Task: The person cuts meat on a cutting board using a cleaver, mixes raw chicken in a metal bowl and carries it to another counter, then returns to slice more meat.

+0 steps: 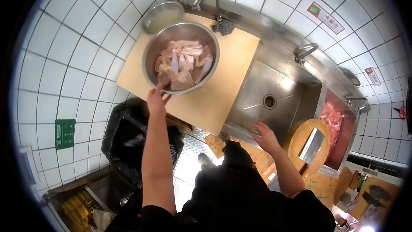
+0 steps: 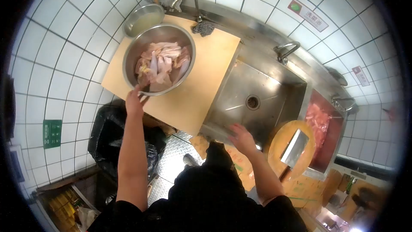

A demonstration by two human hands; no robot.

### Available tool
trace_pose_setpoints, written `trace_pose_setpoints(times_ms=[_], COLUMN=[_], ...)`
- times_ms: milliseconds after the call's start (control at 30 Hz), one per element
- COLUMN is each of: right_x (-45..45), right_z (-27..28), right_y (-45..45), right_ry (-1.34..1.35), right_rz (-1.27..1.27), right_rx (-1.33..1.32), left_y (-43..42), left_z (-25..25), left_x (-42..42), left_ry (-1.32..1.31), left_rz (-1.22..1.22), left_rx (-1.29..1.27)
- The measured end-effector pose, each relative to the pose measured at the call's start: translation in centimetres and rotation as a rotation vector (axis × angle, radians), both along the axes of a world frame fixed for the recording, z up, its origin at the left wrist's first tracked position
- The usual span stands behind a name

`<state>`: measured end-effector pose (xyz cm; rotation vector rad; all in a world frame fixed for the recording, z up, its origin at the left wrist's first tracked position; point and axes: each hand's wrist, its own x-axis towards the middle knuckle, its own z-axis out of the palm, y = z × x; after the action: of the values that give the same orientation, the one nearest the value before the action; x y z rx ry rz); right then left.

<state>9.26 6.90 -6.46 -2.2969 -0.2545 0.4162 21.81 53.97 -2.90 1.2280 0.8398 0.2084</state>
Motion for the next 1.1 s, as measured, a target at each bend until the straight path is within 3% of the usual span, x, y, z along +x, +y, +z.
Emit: trace_pose_setpoints(times_ms=[67, 233, 433, 600, 700, 900, 1100], right_x=[1.0, 3.0, 8.9, 13.7, 16.6, 22.6, 24.7], right_z=[-0.2, -1.7, -0.5, 2.3, 2.6, -0.8, -0.8], right_y=[-1.9, -4.3, -1.0, 4.3, 6.5, 10.1, 13.8], right_ry=[-0.006, -0.021, -0.069, -0.167, 0.005, 0.236, 0.308], right_rz=[-0.061, -0.111, -0.113, -0.258, -0.349, -0.257, -0.099], right_rx=[-0.018, 0.005, 0.066, 0.245, 0.336, 0.538, 0.449], left_y=[0.5, 1.8, -4.4, -7.4, -8.6, -10.6, -12.4], left_z=[1.2, -1.6, -2.4, -0.4, 1.0, 2.6, 3.4], left_x=[2.3, 2.5, -1.8, -6.0, -8.8, -14.9, -20.8], left_ry=[0.135, 0.299, 0.186, 0.203, 0.223, 0.27, 0.267], left_rz=[0.044, 0.068, 0.267, 0.243, 0.253, 0.277, 0.314], left_rx=[0.04, 0.044, -0.078, -0.059, -0.07, -0.095, -0.12])
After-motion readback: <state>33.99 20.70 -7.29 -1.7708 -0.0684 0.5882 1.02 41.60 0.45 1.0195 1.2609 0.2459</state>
